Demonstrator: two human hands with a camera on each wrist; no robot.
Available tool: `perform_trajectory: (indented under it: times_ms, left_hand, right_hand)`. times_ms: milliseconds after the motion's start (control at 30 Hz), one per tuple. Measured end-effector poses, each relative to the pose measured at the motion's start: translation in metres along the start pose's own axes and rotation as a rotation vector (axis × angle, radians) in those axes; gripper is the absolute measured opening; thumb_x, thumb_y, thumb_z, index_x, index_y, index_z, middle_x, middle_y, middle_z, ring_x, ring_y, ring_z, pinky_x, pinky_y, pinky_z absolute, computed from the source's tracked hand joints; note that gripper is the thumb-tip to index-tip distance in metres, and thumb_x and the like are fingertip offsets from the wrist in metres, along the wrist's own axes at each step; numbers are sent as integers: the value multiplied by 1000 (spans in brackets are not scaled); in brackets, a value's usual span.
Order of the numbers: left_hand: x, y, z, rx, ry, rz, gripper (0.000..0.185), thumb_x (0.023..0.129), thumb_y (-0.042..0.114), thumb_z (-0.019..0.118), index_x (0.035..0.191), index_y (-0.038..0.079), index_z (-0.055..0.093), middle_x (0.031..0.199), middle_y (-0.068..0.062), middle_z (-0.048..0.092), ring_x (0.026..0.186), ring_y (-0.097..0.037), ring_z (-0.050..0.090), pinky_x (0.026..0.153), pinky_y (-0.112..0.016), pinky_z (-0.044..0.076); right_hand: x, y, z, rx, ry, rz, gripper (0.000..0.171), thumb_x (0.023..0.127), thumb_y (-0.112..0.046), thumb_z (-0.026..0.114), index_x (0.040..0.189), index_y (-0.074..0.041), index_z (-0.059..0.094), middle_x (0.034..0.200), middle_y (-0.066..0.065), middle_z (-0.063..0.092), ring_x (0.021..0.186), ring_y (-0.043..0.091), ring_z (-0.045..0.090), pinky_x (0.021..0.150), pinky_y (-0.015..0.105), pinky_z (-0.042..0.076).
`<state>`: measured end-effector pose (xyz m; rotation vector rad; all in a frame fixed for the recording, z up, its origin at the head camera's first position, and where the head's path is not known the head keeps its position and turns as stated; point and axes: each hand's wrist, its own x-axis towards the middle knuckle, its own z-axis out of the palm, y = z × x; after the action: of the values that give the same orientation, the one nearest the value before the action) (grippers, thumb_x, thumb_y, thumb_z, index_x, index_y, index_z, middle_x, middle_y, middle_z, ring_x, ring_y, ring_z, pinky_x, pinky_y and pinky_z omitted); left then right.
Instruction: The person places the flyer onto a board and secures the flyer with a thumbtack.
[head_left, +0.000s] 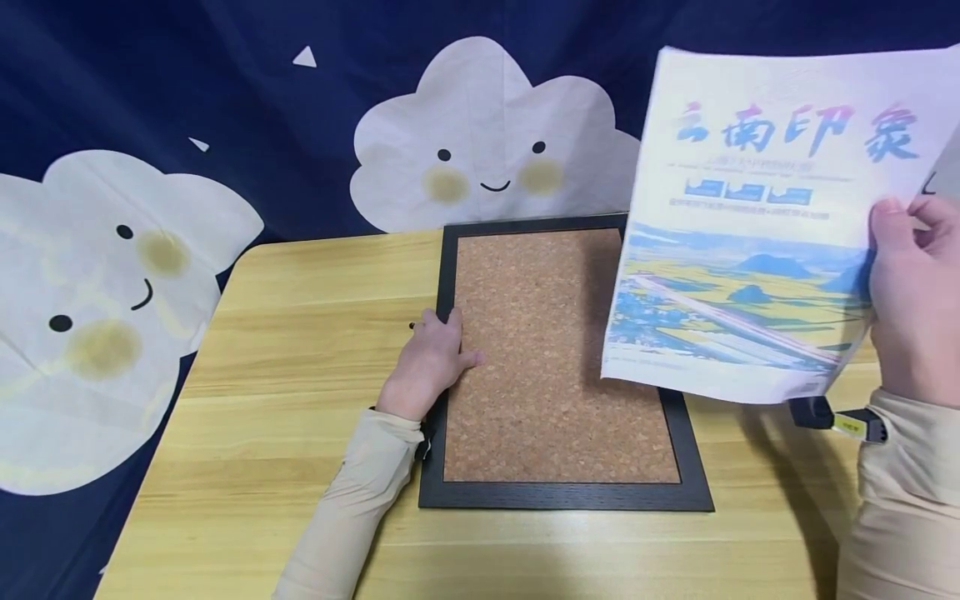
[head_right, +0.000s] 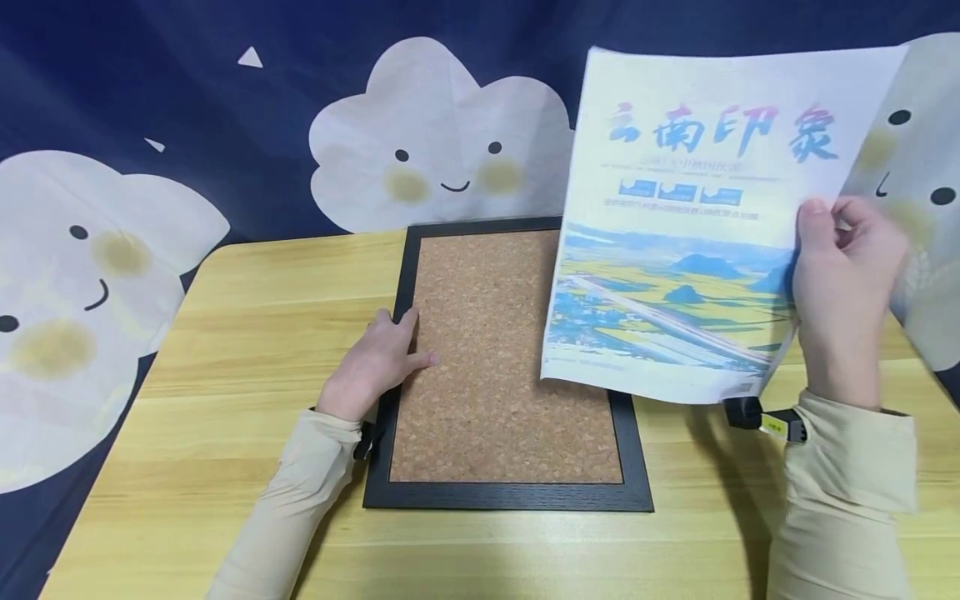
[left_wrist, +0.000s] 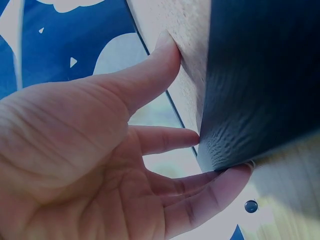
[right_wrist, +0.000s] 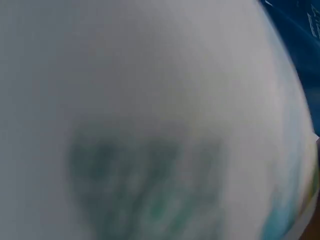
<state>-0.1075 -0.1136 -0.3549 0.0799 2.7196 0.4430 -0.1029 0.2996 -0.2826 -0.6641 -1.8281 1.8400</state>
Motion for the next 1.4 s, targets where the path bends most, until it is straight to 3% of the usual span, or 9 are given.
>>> perform_trajectory:
  times_ms: [167,300,600,967,1200,1400]
  left_hand:
    - [-2,1,-1,-2,3,6,84,100,35,70,162,-2,27,148,-39,34,129,-45,49,95,-52,51]
    - [-3,2,-2,14,8,10,84,99,35,71,161,-2,29,145,-39,36,126,-45,51,94,-52,52]
    - [-3,2,-3,12,3,5,84,99,35,71,162,-1,28,147,-39,34,127,-45,50,95,-52,51]
    - [-2,0,-3,14,4,16,83,100,35,71,161,-1,30,146,-39,35,126,-46,50,95,-53,51]
    - [-1,-1,-3,23,-4,15,83,100,36,70,161,-1,29,146,-39,35,127,-46,50,95,-53,51]
    - [0,0,-3,17,-18,6,83,101,36,70,162,0,28,145,-37,35,124,-44,51,92,-51,52]
  right_hand:
    - [-5,4,17,-230,-14,-96,17,106,-23,59,91,-26,67,80,-12,64,60,-2,59,53,11,46]
    - [-10,8,25,-343,-61,-138,16,106,-25,56,94,-28,65,74,-17,61,56,-3,58,50,12,45]
    - [-17,17,35,-432,-175,-155,15,107,-30,53,104,-21,65,71,-23,60,56,-4,60,50,13,47]
    - [-21,25,48,-514,-247,-188,43,109,-34,49,127,2,63,74,-24,58,58,-4,59,51,13,47]
    - [-24,30,51,-534,-263,-224,46,109,-35,48,128,4,64,76,-21,57,58,-3,58,50,14,45]
    - [-22,30,49,-517,-240,-201,46,110,-34,45,131,3,61,86,-17,58,63,-6,60,55,11,48]
